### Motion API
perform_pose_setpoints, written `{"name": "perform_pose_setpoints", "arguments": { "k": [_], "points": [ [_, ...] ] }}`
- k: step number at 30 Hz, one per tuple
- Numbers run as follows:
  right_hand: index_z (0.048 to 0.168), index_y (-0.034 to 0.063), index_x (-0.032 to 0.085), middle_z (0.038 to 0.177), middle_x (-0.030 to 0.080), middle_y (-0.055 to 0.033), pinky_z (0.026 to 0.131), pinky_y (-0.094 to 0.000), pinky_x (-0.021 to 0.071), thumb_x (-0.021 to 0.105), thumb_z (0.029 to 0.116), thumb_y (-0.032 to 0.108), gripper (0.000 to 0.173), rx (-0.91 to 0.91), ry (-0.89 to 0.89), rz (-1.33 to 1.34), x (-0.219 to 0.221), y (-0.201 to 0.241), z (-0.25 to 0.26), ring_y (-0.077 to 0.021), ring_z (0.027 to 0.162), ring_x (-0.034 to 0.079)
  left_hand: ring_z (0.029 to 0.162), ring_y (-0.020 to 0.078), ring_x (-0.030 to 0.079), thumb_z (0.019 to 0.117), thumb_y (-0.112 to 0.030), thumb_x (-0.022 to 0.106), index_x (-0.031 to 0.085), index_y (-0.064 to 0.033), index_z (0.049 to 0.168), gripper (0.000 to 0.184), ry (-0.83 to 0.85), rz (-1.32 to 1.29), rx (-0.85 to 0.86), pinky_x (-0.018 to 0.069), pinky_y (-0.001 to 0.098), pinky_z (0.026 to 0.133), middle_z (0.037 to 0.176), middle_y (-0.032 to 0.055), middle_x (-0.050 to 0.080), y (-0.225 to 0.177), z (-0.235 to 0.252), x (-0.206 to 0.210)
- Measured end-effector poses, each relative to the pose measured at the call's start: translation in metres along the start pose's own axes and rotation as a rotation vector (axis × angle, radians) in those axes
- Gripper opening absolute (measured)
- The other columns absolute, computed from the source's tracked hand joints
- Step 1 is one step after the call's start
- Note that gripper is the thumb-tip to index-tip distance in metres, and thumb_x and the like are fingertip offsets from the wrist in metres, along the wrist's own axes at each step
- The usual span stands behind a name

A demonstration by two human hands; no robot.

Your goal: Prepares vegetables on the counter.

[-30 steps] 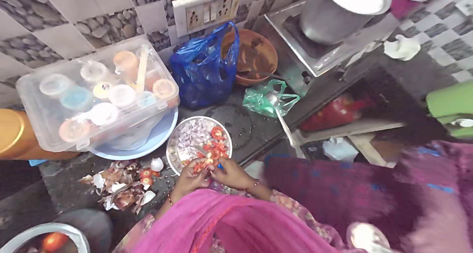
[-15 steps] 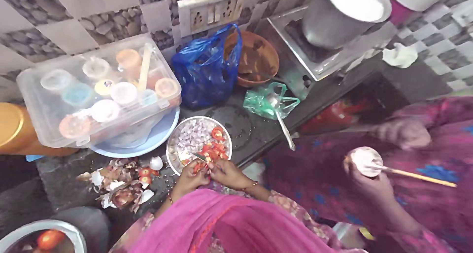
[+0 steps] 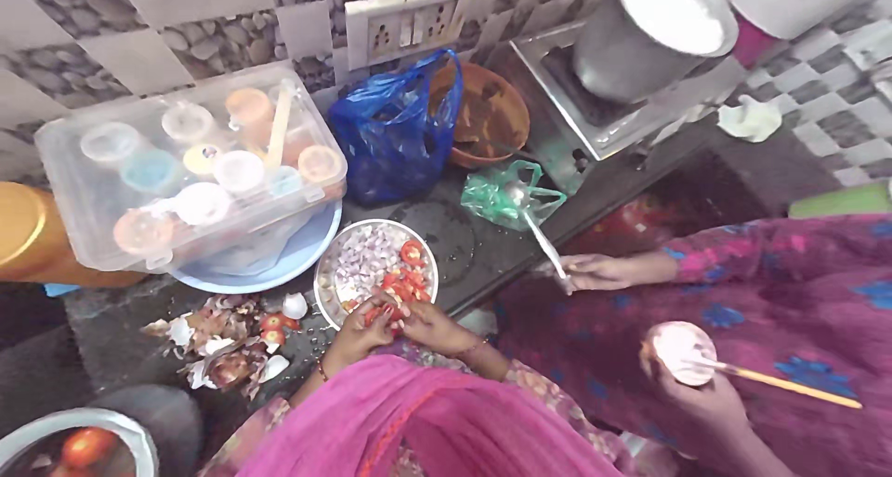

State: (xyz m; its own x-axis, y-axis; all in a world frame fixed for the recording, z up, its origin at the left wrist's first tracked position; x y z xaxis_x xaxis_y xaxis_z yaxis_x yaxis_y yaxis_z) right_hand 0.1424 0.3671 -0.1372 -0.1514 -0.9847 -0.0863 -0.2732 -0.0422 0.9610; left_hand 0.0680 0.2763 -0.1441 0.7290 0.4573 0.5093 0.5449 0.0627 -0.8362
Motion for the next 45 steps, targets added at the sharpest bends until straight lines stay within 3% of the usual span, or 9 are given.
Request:
{"name": "perform_pose_setpoints", "arguments": {
  "k": [6, 8, 10, 13, 17, 24, 28, 32, 45],
  "points": [
    [0.082, 0.0213, 0.053, 0.059, 0.046, 0.0188, 0.048, -0.0147, 0.0363, 0.045, 0.1015, 0.025, 0.021, 0.013, 0.009, 0.352, -0.002, 0.003, -0.003, 0.0070, 0.050, 0.041, 0.081, 0.0073, 0.069, 0.0907, 0.000, 0.054, 0.049, -0.0022, 0.128, 0.038, -0.174, -0.136, -0.046, 0.0599, 0.0246, 0.071, 0.100, -0.0005, 0.070, 0.003, 0.000, -0.014],
    [0.081, 0.0104, 0.056, 0.063, 0.046, 0.0103, 0.054, -0.0184, 0.0407, 0.046, 0.1015, 0.019, 0.024, 0.033, -0.092, 0.059, -0.017, 0.011, -0.005, 0.0021, 0.055, 0.044, 0.083, 0.0107, 0.070, 0.0877, 0.004, 0.056, 0.050, 0.0002, 0.129, 0.042, -0.255, -0.174, -0.015, 0.0609, 0.0272, 0.073, 0.101, 0.0031, 0.070, -0.002, -0.003, -0.024],
    [0.092, -0.0012, 0.066, 0.073, 0.059, -0.0085, 0.067, -0.0399, 0.0492, 0.050, 0.1027, 0.036, 0.042, 0.104, -0.156, -0.447, -0.032, 0.019, -0.008, -0.0186, 0.069, 0.059, 0.084, 0.0095, 0.069, 0.0904, 0.004, 0.054, 0.051, 0.0018, 0.128, 0.038, -0.272, -0.111, -0.016, 0.0599, 0.0254, 0.075, 0.103, 0.0035, 0.069, -0.008, -0.009, -0.023],
    [0.102, 0.0011, 0.067, 0.089, 0.070, -0.0185, 0.071, -0.0585, 0.0524, 0.035, 0.1040, 0.051, 0.060, 0.184, -0.217, -0.855, -0.043, 0.031, -0.010, -0.0370, 0.085, 0.070, 0.089, 0.0101, 0.071, 0.0898, 0.004, 0.058, 0.051, 0.0015, 0.130, 0.040, -0.210, -0.067, -0.009, 0.0603, 0.0267, 0.080, 0.106, 0.0026, 0.070, -0.013, -0.013, -0.022],
    [0.098, 0.0003, 0.070, 0.099, 0.071, -0.0188, 0.078, -0.0553, 0.0539, 0.034, 0.1070, 0.032, 0.048, 0.125, -0.291, -1.042, -0.051, 0.046, -0.006, -0.0365, 0.097, 0.071, 0.086, 0.0097, 0.071, 0.0784, 0.003, 0.071, 0.051, -0.0007, 0.130, 0.055, -0.180, -0.061, -0.018, 0.0606, 0.0253, 0.076, 0.105, 0.0013, 0.071, -0.016, -0.014, -0.024],
    [0.094, 0.0042, 0.073, 0.090, 0.071, -0.0166, 0.071, -0.0562, 0.0545, 0.052, 0.1031, 0.045, 0.047, 0.081, -0.377, -1.110, -0.057, 0.043, 0.001, -0.0359, 0.088, 0.072, 0.084, 0.0085, 0.072, 0.0809, 0.002, 0.069, 0.056, -0.0051, 0.123, 0.045, -0.134, -0.097, -0.009, 0.0609, 0.0249, 0.076, 0.102, -0.0013, 0.073, -0.019, -0.016, -0.019],
    [0.100, 0.0025, 0.074, 0.095, 0.073, -0.0159, 0.076, -0.0531, 0.0558, 0.053, 0.1034, 0.039, 0.042, -0.011, -0.376, -0.901, -0.059, 0.045, -0.003, -0.0319, 0.089, 0.072, 0.080, 0.0068, 0.071, 0.0837, 0.004, 0.063, 0.060, -0.0052, 0.117, 0.035, -0.080, -0.092, -0.034, 0.0600, 0.0230, 0.073, 0.096, -0.0015, 0.074, -0.020, -0.016, -0.016],
    [0.104, -0.0039, 0.067, 0.081, 0.065, -0.0088, 0.067, -0.0287, 0.0516, 0.052, 0.1017, 0.028, 0.035, -0.181, -0.139, -0.489, -0.038, 0.052, -0.010, -0.0104, 0.071, 0.060, 0.079, 0.0059, 0.071, 0.0843, 0.004, 0.061, 0.067, -0.0063, 0.114, 0.032, 0.023, -0.091, -0.017, 0.0597, 0.0224, 0.074, 0.091, -0.0035, 0.074, -0.022, -0.014, -0.010],
    [0.100, -0.0075, 0.063, 0.073, 0.061, -0.0081, 0.061, -0.0267, 0.0486, 0.067, 0.0945, 0.034, 0.042, -0.257, -0.020, -0.458, -0.007, 0.064, -0.011, -0.0091, 0.064, 0.056, 0.078, -0.0035, 0.066, 0.0871, -0.007, 0.066, 0.071, -0.0164, 0.108, 0.024, 0.266, 0.095, 0.033, 0.0563, 0.0169, 0.072, 0.089, -0.0146, 0.072, -0.034, -0.009, 0.007]
  ]
}}
Point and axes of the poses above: each hand's wrist, its own z-axis towards the middle knuckle, its own x-axis out of the palm, y = z × x, the point moved 8 cm from there along z, towards the middle knuckle
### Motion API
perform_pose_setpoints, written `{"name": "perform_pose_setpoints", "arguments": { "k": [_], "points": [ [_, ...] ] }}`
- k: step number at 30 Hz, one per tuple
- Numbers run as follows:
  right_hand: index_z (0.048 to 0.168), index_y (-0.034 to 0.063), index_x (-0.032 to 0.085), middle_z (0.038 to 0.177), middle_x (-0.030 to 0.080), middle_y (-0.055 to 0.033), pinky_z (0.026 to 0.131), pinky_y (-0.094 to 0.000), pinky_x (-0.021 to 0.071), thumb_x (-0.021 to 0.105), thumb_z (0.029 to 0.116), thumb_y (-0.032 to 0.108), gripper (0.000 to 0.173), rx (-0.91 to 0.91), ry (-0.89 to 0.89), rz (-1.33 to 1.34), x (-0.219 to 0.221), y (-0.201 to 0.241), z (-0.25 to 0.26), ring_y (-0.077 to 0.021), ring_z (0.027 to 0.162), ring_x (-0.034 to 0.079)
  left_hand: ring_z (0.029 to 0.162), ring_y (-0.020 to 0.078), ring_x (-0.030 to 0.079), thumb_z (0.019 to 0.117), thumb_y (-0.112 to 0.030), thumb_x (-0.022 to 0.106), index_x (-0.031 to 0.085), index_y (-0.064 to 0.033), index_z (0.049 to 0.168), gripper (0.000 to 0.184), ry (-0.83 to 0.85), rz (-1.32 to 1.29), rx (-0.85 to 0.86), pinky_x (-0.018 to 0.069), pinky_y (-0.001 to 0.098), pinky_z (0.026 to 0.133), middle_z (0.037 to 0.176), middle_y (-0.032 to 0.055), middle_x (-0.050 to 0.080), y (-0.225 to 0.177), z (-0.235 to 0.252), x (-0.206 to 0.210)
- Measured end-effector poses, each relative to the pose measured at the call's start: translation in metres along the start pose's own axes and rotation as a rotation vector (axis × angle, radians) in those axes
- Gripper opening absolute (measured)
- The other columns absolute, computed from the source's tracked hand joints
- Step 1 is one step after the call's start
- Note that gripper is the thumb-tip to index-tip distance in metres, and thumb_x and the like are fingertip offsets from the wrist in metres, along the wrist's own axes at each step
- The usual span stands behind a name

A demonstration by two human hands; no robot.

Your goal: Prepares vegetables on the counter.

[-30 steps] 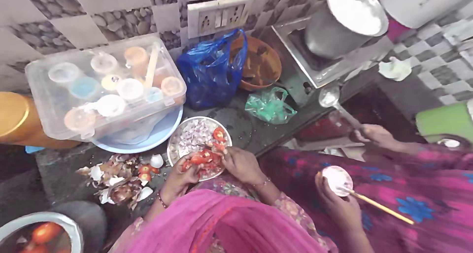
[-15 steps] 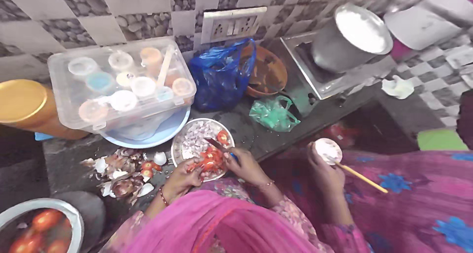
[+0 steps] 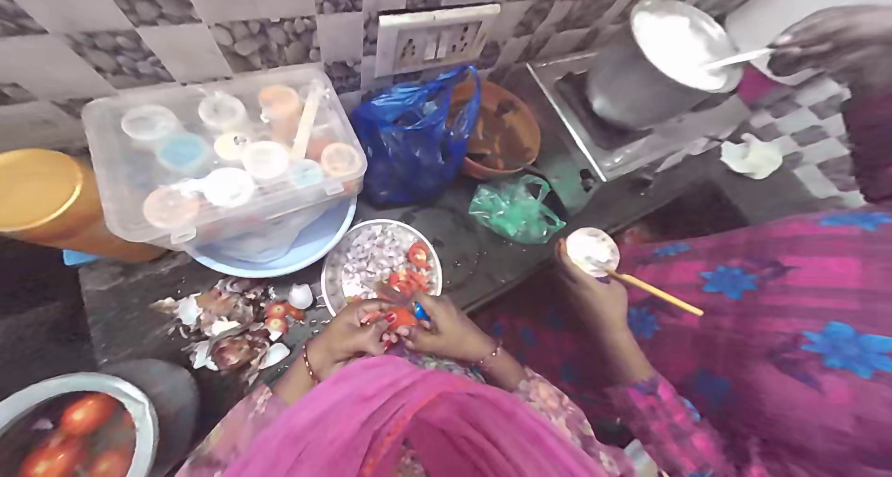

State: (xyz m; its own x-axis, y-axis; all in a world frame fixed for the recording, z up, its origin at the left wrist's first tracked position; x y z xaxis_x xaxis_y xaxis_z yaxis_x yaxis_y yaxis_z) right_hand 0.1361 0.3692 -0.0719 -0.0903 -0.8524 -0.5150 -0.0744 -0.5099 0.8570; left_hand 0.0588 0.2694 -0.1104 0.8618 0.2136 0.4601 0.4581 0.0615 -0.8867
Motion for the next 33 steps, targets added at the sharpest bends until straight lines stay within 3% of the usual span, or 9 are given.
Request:
{"name": "perform_pose_setpoints", "arguments": {
  "k": [2, 5, 10, 13, 18, 20, 26, 29, 33],
  "points": [
    [0.099, -0.0072, 0.062, 0.071, 0.059, -0.0068, 0.059, -0.0254, 0.0469, 0.064, 0.0963, 0.033, 0.040, 0.002, -0.014, -0.005, 0.002, 0.000, -0.001, -0.0078, 0.061, 0.054, 0.075, -0.0054, 0.065, 0.0856, -0.003, 0.063, 0.070, -0.0182, 0.103, 0.024, -0.019, 0.044, -0.019, 0.0551, 0.0151, 0.070, 0.085, -0.0168, 0.070, -0.003, 0.000, 0.001],
    [0.101, -0.0059, 0.065, 0.073, 0.063, -0.0096, 0.062, -0.0320, 0.0515, 0.058, 0.0999, 0.035, 0.042, 0.011, -0.043, -0.024, 0.004, -0.002, -0.003, -0.0127, 0.064, 0.060, 0.070, -0.0049, 0.064, 0.0817, 0.000, 0.064, 0.070, -0.0196, 0.098, 0.026, -0.073, 0.009, -0.084, 0.0540, 0.0142, 0.065, 0.080, -0.0158, 0.069, -0.003, -0.001, 0.002],
    [0.086, -0.0020, 0.066, 0.064, 0.058, -0.0093, 0.055, -0.0388, 0.0490, 0.047, 0.1038, 0.039, 0.048, 0.021, -0.123, -0.105, 0.009, -0.007, -0.006, -0.0179, 0.058, 0.058, 0.078, -0.0026, 0.066, 0.0814, 0.001, 0.065, 0.075, -0.0194, 0.099, 0.029, -0.037, -0.079, -0.048, 0.0557, 0.0166, 0.071, 0.088, -0.0118, 0.073, 0.003, 0.002, 0.002],
    [0.084, -0.0018, 0.067, 0.064, 0.060, -0.0084, 0.055, -0.0363, 0.0496, 0.048, 0.1033, 0.037, 0.047, 0.014, -0.150, -0.087, 0.007, -0.009, -0.007, -0.0153, 0.058, 0.059, 0.082, -0.0010, 0.067, 0.0815, 0.000, 0.065, 0.075, -0.0186, 0.102, 0.029, -0.035, -0.100, -0.012, 0.0561, 0.0184, 0.074, 0.093, -0.0103, 0.073, 0.005, 0.004, 0.000],
    [0.099, -0.0061, 0.066, 0.074, 0.064, -0.0083, 0.063, -0.0326, 0.0524, 0.068, 0.0900, 0.052, 0.059, 0.054, -0.137, -0.077, -0.005, -0.013, -0.003, -0.0125, 0.066, 0.061, 0.072, -0.0041, 0.065, 0.0861, 0.001, 0.059, 0.071, -0.0126, 0.109, 0.029, -0.100, -0.132, -0.132, 0.0537, 0.0141, 0.065, 0.087, -0.0116, 0.072, 0.008, 0.000, 0.002],
    [0.101, -0.0064, 0.065, 0.076, 0.064, -0.0091, 0.065, -0.0337, 0.0521, 0.070, 0.0864, 0.055, 0.063, 0.052, -0.088, -0.096, -0.007, -0.012, 0.000, -0.0137, 0.069, 0.060, 0.074, -0.0038, 0.066, 0.0894, 0.000, 0.056, 0.070, -0.0114, 0.111, 0.028, -0.076, -0.117, -0.147, 0.0548, 0.0148, 0.068, 0.088, -0.0116, 0.073, 0.008, -0.002, 0.003],
    [0.106, -0.0063, 0.064, 0.083, 0.068, -0.0130, 0.069, -0.0408, 0.0557, 0.066, 0.0922, 0.050, 0.058, 0.043, 0.009, -0.078, 0.000, -0.011, 0.001, -0.0198, 0.076, 0.067, 0.070, -0.0052, 0.063, 0.0893, -0.006, 0.059, 0.072, -0.0160, 0.103, 0.022, -0.089, -0.075, -0.121, 0.0529, 0.0140, 0.064, 0.083, -0.0133, 0.071, 0.009, -0.001, 0.002],
    [0.108, -0.0071, 0.065, 0.083, 0.069, -0.0141, 0.071, -0.0432, 0.0572, 0.064, 0.0961, 0.039, 0.048, 0.036, -0.014, -0.056, 0.005, -0.009, 0.000, -0.0215, 0.076, 0.069, 0.071, -0.0049, 0.063, 0.0947, -0.004, 0.052, 0.068, -0.0114, 0.105, 0.020, -0.162, 0.065, -0.144, 0.0539, 0.0146, 0.066, 0.083, -0.0135, 0.069, 0.006, -0.004, 0.000],
    [0.110, -0.0095, 0.066, 0.085, 0.070, -0.0186, 0.075, -0.0481, 0.0572, 0.063, 0.0983, 0.032, 0.044, 0.058, -0.026, -0.056, 0.005, -0.006, -0.004, -0.0273, 0.078, 0.070, 0.070, -0.0039, 0.064, 0.0888, -0.006, 0.055, 0.069, -0.0174, 0.099, 0.021, -0.187, 0.075, -0.153, 0.0548, 0.0148, 0.065, 0.081, -0.0130, 0.071, 0.017, -0.003, -0.003]
  ]
}}
Point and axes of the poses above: each hand's wrist, its own z-axis towards the middle knuckle, its own x-axis out of the palm, y = z × x, the point moved 8 cm from there along z, towards the middle knuckle
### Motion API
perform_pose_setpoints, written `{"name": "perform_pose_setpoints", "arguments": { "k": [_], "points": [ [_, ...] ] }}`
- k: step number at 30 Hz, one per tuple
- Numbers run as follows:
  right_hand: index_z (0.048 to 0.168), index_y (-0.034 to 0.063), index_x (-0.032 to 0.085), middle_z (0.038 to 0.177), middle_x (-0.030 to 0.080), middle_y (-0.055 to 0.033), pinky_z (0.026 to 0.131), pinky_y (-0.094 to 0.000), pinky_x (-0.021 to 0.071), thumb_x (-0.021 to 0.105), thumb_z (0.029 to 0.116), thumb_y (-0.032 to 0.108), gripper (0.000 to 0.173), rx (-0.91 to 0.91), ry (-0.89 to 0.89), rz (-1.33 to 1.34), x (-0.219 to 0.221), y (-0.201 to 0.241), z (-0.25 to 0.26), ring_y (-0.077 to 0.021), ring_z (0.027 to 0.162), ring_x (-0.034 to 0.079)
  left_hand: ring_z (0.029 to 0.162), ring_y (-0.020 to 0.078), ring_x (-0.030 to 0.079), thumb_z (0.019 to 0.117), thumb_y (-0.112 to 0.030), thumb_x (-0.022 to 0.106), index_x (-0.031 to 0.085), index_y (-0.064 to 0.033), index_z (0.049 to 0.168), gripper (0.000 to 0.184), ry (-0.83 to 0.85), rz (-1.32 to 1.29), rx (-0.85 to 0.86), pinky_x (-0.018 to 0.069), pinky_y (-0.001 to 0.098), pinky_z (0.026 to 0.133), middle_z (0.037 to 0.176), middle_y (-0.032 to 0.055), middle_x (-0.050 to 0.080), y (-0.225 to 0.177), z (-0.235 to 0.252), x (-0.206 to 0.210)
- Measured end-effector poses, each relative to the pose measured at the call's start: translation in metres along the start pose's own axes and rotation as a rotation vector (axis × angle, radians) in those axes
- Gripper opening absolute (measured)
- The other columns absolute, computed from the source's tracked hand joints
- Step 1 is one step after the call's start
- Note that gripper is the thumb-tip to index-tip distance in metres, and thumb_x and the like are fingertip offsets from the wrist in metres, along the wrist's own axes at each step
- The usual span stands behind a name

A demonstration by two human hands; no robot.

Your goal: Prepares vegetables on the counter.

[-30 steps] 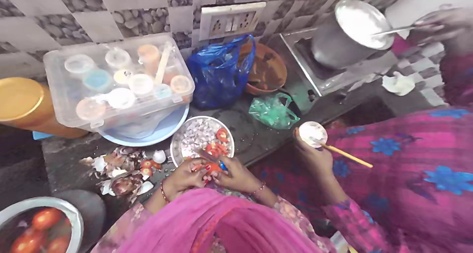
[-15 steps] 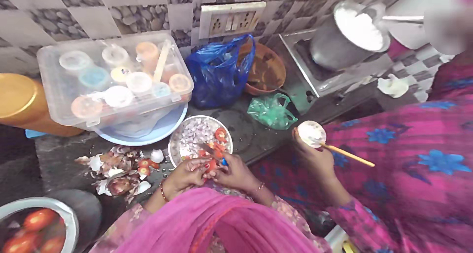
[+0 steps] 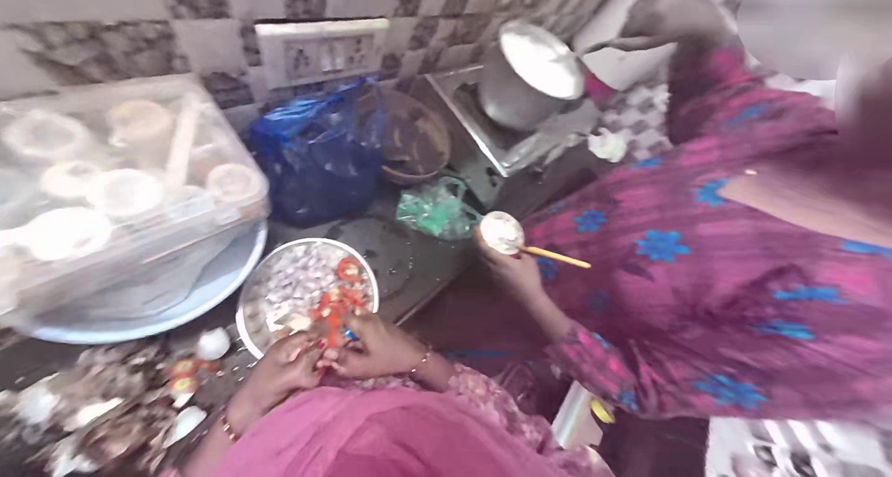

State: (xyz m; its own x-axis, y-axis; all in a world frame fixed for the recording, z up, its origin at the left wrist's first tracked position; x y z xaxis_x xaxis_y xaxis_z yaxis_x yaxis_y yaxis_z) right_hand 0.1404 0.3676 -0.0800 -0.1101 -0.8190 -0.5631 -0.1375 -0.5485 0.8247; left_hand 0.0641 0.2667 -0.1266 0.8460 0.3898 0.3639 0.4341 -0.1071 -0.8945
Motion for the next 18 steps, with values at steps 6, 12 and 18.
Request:
{"name": "perform_pose_setpoints", "arguments": {
  "k": [6, 12, 18],
  "points": [
    [0.094, -0.0098, 0.065, 0.073, 0.064, -0.0170, 0.063, -0.0446, 0.0523, 0.060, 0.0985, 0.028, 0.038, 0.016, -0.009, 0.102, 0.008, -0.009, -0.001, -0.0253, 0.067, 0.064, 0.066, -0.0049, 0.063, 0.0908, -0.022, 0.065, 0.075, -0.0284, 0.091, 0.012, 0.022, -0.132, 0.028, 0.0526, 0.0127, 0.061, 0.078, -0.0122, 0.071, 0.016, 0.003, -0.002],
    [0.092, -0.0094, 0.065, 0.075, 0.063, -0.0164, 0.066, -0.0434, 0.0511, 0.055, 0.1017, 0.026, 0.038, 0.097, 0.023, 0.163, 0.017, -0.021, -0.003, -0.0234, 0.070, 0.063, 0.055, -0.0082, 0.054, 0.0876, -0.028, 0.072, 0.077, -0.0298, 0.094, 0.008, 0.066, -0.207, 0.009, 0.0449, 0.0089, 0.050, 0.075, -0.0135, 0.069, 0.018, 0.003, 0.003],
    [0.091, -0.0084, 0.063, 0.074, 0.061, -0.0149, 0.067, -0.0466, 0.0498, 0.051, 0.1045, 0.032, 0.044, 0.216, 0.060, 0.185, 0.025, -0.036, 0.000, -0.0244, 0.070, 0.061, 0.050, -0.0054, 0.053, 0.0787, -0.020, 0.073, 0.074, -0.0272, 0.094, 0.017, -0.063, -0.206, -0.032, 0.0450, 0.0117, 0.046, 0.072, -0.0115, 0.069, 0.029, 0.005, -0.010]
  ]
}}
Point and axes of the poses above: each hand's wrist, its own z-axis towards the middle knuckle, its own x-axis out of the palm, y = z × x, the point moved 8 cm from there along z, towards the middle knuckle
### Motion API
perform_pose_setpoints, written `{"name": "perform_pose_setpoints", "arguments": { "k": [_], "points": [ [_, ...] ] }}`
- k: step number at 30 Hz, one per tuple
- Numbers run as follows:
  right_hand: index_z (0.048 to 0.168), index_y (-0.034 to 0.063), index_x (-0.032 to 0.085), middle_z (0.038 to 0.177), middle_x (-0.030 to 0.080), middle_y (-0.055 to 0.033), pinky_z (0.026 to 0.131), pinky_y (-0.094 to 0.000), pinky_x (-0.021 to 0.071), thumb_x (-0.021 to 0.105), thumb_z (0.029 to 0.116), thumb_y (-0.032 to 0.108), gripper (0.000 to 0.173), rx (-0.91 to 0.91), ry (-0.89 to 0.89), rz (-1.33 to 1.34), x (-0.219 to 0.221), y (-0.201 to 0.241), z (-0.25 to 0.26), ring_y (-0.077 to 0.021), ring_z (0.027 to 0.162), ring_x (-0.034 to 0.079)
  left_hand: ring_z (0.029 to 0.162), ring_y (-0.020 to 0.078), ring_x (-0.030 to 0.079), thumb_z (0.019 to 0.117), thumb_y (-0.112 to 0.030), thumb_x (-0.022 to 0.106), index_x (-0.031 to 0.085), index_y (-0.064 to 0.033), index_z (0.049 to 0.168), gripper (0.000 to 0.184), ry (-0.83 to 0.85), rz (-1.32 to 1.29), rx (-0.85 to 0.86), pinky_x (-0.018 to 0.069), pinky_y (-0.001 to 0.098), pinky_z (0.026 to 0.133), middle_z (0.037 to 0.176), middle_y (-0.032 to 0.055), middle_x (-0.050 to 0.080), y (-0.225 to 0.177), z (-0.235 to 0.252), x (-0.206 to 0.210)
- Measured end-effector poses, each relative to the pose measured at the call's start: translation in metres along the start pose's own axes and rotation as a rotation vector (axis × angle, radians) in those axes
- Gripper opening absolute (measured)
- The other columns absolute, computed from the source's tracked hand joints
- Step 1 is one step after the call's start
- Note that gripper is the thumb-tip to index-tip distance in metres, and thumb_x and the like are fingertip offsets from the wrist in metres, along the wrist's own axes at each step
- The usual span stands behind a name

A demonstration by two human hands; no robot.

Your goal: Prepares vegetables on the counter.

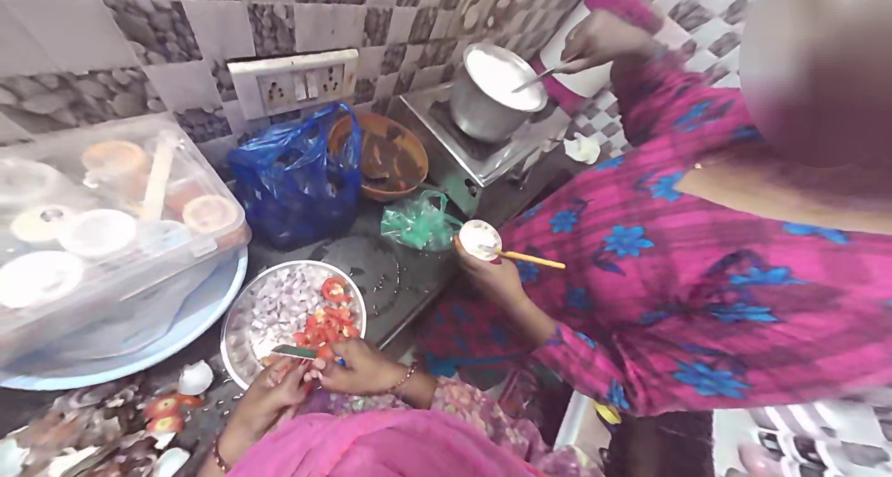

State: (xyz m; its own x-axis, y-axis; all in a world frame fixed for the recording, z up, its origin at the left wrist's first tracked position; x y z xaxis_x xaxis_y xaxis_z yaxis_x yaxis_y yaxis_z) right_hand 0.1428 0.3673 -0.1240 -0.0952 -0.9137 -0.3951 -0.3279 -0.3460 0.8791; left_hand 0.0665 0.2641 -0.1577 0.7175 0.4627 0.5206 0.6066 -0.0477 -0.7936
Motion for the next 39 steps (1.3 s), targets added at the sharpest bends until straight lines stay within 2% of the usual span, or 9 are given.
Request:
{"name": "perform_pose_setpoints", "arguments": {
  "k": [3, 5, 9, 11, 15, 20, 25, 32, 39],
  "points": [
    [0.092, -0.0082, 0.063, 0.076, 0.061, -0.0161, 0.068, -0.0470, 0.0505, 0.055, 0.1039, 0.034, 0.045, 0.044, -0.020, -0.030, -0.004, -0.002, 0.001, -0.0257, 0.072, 0.061, 0.053, -0.0048, 0.055, 0.0835, -0.012, 0.061, 0.071, -0.0219, 0.099, 0.021, -0.026, 0.042, 0.009, 0.0469, 0.0124, 0.049, 0.076, -0.0103, 0.070, -0.001, 0.001, -0.003],
    [0.096, -0.0080, 0.063, 0.079, 0.063, -0.0178, 0.070, -0.0488, 0.0520, 0.063, 0.0990, 0.034, 0.042, 0.051, -0.035, -0.067, -0.009, 0.001, 0.002, -0.0280, 0.074, 0.063, 0.060, -0.0043, 0.059, 0.0885, -0.010, 0.056, 0.072, -0.0172, 0.106, 0.024, -0.028, 0.081, 0.027, 0.0496, 0.0130, 0.055, 0.081, -0.0095, 0.071, -0.004, 0.000, -0.002],
    [0.112, -0.0081, 0.064, 0.095, 0.070, -0.0227, 0.082, -0.0546, 0.0555, 0.071, 0.0923, 0.041, 0.054, 0.024, 0.001, -0.156, -0.014, 0.009, 0.002, -0.0340, 0.090, 0.070, 0.074, -0.0018, 0.066, 0.0924, -0.014, 0.063, 0.073, -0.0170, 0.120, 0.029, 0.077, 0.081, 0.071, 0.0554, 0.0156, 0.068, 0.094, -0.0075, 0.075, -0.007, -0.004, 0.002],
    [0.109, -0.0081, 0.063, 0.092, 0.069, -0.0221, 0.079, -0.0540, 0.0552, 0.072, 0.0912, 0.043, 0.055, -0.004, 0.017, -0.182, -0.013, 0.011, 0.001, -0.0337, 0.087, 0.070, 0.080, 0.0008, 0.069, 0.0937, -0.015, 0.065, 0.073, -0.0174, 0.120, 0.028, 0.110, 0.059, 0.087, 0.0578, 0.0182, 0.073, 0.099, -0.0048, 0.076, -0.009, -0.005, 0.005],
    [0.107, -0.0090, 0.062, 0.088, 0.067, -0.0216, 0.076, -0.0529, 0.0547, 0.072, 0.0911, 0.040, 0.053, -0.046, 0.039, -0.169, -0.010, 0.009, 0.002, -0.0331, 0.083, 0.068, 0.075, -0.0009, 0.067, 0.0890, -0.021, 0.072, 0.077, -0.0223, 0.114, 0.025, 0.087, 0.009, 0.098, 0.0563, 0.0162, 0.068, 0.094, -0.0053, 0.076, -0.009, -0.006, 0.006],
    [0.107, -0.0092, 0.062, 0.086, 0.067, -0.0215, 0.076, -0.0530, 0.0548, 0.066, 0.0968, 0.035, 0.045, -0.065, 0.034, -0.181, -0.008, 0.010, 0.002, -0.0331, 0.081, 0.069, 0.070, 0.0004, 0.067, 0.0826, -0.003, 0.063, 0.073, -0.0148, 0.106, 0.028, -0.033, -0.010, 0.057, 0.0561, 0.0169, 0.064, 0.085, -0.0054, 0.075, -0.005, -0.006, 0.004],
    [0.099, -0.0095, 0.064, 0.081, 0.065, -0.0195, 0.072, -0.0488, 0.0541, 0.061, 0.0999, 0.031, 0.041, -0.091, -0.003, -0.137, -0.007, 0.007, 0.000, -0.0299, 0.076, 0.066, 0.067, -0.0024, 0.064, 0.0838, -0.003, 0.058, 0.070, -0.0129, 0.103, 0.025, -0.076, 0.165, 0.003, 0.0536, 0.0151, 0.060, 0.081, -0.0093, 0.071, -0.008, -0.005, 0.003],
    [0.096, -0.0084, 0.066, 0.078, 0.065, -0.0195, 0.071, -0.0514, 0.0534, 0.056, 0.1027, 0.032, 0.042, -0.067, -0.029, -0.152, -0.006, 0.004, 0.001, -0.0310, 0.074, 0.066, 0.058, -0.0053, 0.058, 0.0878, -0.010, 0.060, 0.074, -0.0210, 0.095, 0.019, -0.039, 0.138, 0.036, 0.0484, 0.0121, 0.052, 0.075, -0.0119, 0.069, -0.010, -0.004, 0.007],
    [0.089, -0.0062, 0.064, 0.073, 0.061, -0.0160, 0.066, -0.0504, 0.0504, 0.052, 0.1042, 0.035, 0.046, -0.005, -0.023, -0.141, -0.009, 0.004, -0.001, -0.0290, 0.069, 0.062, 0.057, -0.0053, 0.058, 0.0842, -0.004, 0.059, 0.071, -0.0168, 0.096, 0.021, -0.085, 0.140, 0.039, 0.0481, 0.0121, 0.051, 0.077, -0.0111, 0.070, -0.007, -0.003, 0.002]
  ]
}}
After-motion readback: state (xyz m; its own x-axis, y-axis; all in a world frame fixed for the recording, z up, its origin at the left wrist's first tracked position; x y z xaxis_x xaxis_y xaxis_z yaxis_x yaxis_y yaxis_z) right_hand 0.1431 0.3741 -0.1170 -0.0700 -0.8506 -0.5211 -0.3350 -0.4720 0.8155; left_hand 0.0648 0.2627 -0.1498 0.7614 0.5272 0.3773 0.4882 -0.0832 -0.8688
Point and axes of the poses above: each hand's wrist, its own z-axis towards the middle knuckle, its own x-axis out of the palm, y = z × x, the point moved 8 cm from there along z, towards the middle knuckle
